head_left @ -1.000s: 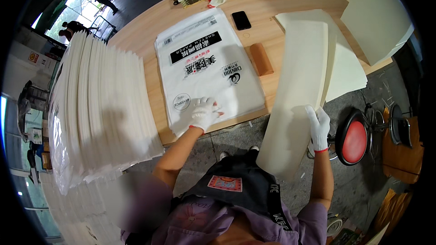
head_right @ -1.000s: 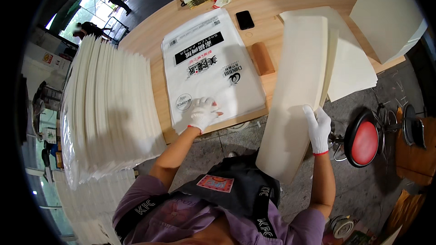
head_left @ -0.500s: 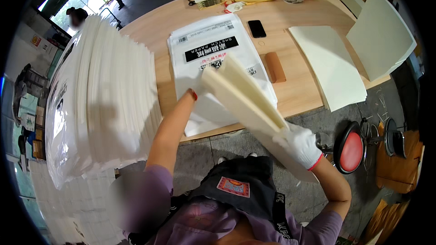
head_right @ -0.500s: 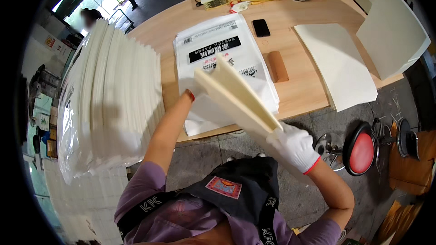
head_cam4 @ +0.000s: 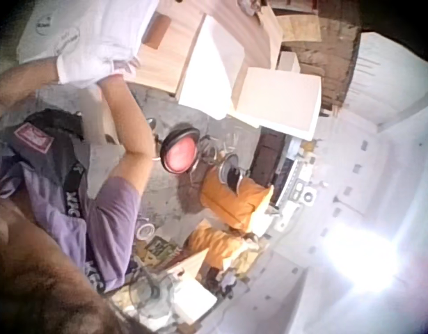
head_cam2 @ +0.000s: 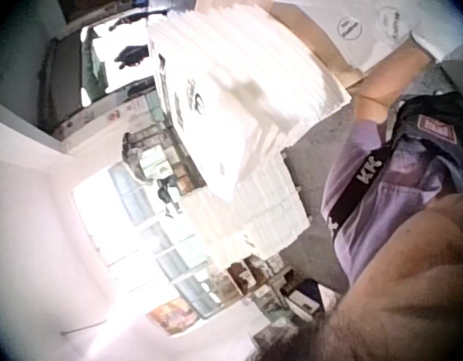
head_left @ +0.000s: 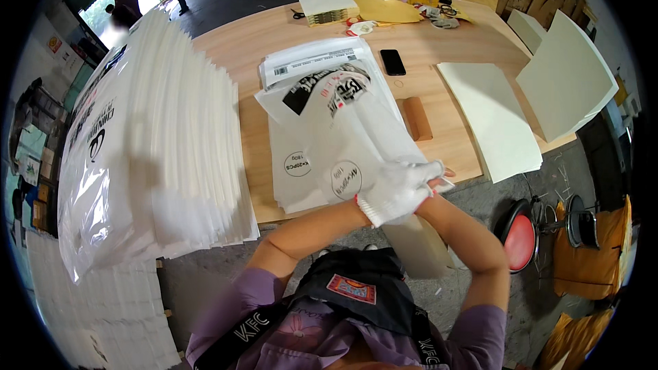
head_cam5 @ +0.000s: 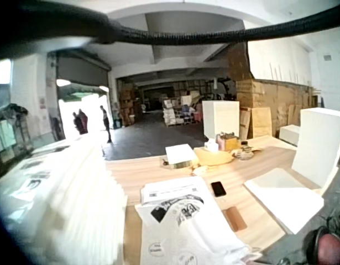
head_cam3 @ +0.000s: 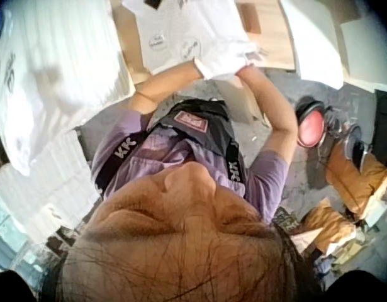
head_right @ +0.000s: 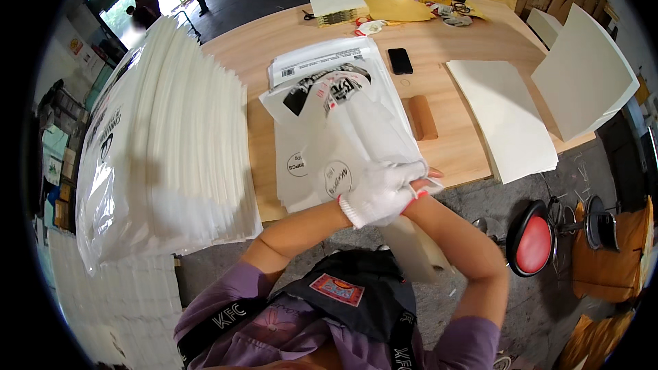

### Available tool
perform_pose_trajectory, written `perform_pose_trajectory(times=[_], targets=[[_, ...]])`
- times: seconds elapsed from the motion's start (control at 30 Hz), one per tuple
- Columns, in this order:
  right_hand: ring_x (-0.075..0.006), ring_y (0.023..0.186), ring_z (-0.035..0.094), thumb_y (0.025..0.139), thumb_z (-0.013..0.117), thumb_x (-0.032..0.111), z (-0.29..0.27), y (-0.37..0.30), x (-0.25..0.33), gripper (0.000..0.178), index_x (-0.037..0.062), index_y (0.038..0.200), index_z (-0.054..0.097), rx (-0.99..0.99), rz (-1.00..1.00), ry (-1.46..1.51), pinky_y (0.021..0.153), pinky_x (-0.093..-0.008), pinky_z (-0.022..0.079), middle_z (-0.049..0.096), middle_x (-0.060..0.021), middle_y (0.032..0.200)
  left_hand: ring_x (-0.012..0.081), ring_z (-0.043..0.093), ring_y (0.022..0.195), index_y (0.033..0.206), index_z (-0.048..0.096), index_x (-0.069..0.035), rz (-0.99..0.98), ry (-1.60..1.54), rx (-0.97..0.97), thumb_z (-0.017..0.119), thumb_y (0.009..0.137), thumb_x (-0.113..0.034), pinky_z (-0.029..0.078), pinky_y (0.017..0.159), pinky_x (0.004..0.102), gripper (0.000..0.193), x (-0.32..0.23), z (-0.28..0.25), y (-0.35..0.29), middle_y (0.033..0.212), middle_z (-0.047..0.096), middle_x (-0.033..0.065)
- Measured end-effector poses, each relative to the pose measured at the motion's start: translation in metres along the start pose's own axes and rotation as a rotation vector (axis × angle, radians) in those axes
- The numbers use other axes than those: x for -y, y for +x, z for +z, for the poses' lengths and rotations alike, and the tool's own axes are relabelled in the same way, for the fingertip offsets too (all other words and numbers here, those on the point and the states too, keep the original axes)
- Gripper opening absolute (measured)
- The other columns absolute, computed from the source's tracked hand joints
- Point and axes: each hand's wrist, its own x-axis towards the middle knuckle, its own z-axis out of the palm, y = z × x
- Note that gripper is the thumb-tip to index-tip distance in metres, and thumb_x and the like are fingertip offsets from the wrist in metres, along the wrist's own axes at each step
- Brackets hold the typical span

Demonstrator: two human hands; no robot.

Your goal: The person packages paper by placing stacks of sheets into plastic bags, pulling individual bags from a stack and sliding sheets inside.

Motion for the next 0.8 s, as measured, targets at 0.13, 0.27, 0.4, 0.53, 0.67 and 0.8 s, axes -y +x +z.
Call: perform_pose_trajectory(times=[0.13, 0.27, 0.4, 0.53, 0.67, 0.8], targets=[[-0.0281, 0.092, 0.062, 0.078, 0.063, 0.024, 0.047, 0.026, 0.012, 0.021, 0.0066, 0.090, 0.063, -0.293, 0.102, 0.269, 0.078, -0.0391, 0.049, 0.062, -0.0130, 0.092, 0.0235, 0.067, 0.082, 0.099, 0.068, -0.014, 0.060, -0.041, -0.156, 0.056, 0.085, -0.009, 0.053, 0.073, 0.0355, 0.019, 0.014, 0.000, -0.010, 0.088, 0.069, 0.0073], [-0.0283, 0.097, 0.059, 0.073, 0.067, 0.015, 0.062, -0.016, 0.038, 0.023, 0.0049, 0.093, 0.062, -0.782, -0.058, 0.419, 0.085, -0.0392, 0.047, 0.061, -0.0114, 0.095, 0.0214, 0.067, 0.077, 0.094, 0.068, -0.010, -0.116, -0.216, -0.264, 0.063, 0.083, -0.006, 0.053, 0.069, 0.0306, 0.013, 0.118, 0.023, -0.069, 0.084, 0.069, 0.0075], [-0.0356, 0.099, 0.057, 0.072, 0.068, 0.019, 0.097, -0.044, 0.033, 0.042, 0.0049, 0.110, 0.058, -1.000, 0.327, 0.285, 0.086, -0.0463, 0.046, 0.059, -0.0130, 0.106, 0.0176, 0.067, 0.076, 0.089, 0.068, -0.009, -0.029, -0.157, -0.272, 0.068, 0.081, -0.006, 0.053, 0.068, 0.0286, 0.008, 0.131, 0.061, -0.127, 0.084, 0.068, 0.0076], [-0.0382, 0.084, 0.065, 0.082, 0.061, 0.021, 0.120, -0.044, -0.006, 0.066, 0.0116, 0.142, 0.035, -0.176, 0.513, 0.558, 0.067, -0.0453, 0.053, 0.063, -0.0180, 0.105, 0.0201, 0.064, 0.082, 0.092, 0.066, -0.010, 0.095, 0.334, -0.318, 0.070, 0.080, -0.012, 0.052, 0.069, 0.0328, 0.013, 0.125, 0.055, -0.174, 0.090, 0.067, 0.0080], [-0.0287, 0.066, 0.066, 0.082, 0.059, 0.023, 0.133, -0.062, -0.025, 0.065, 0.0127, 0.141, 0.036, -0.196, 0.352, 0.295, 0.054, -0.0412, 0.052, 0.064, -0.0086, 0.081, 0.0293, 0.059, 0.079, 0.092, 0.058, -0.009, -0.438, 0.851, -0.340, 0.065, 0.082, -0.013, 0.048, 0.070, 0.0448, 0.012, 0.178, -0.007, -0.243, 0.082, 0.058, 0.0100], [-0.0192, 0.058, 0.063, 0.077, 0.060, 0.022, 0.127, -0.085, 0.000, 0.014, 0.0100, 0.084, 0.058, -0.265, 0.047, 0.017, 0.043, -0.0342, 0.047, 0.057, -0.0044, 0.067, 0.0204, 0.056, 0.073, 0.081, 0.049, -0.009, -0.757, -0.135, -1.007, 0.062, 0.086, -0.012, 0.048, 0.067, 0.0380, 0.014, 0.193, -0.003, -0.286, 0.077, 0.051, 0.0046]])
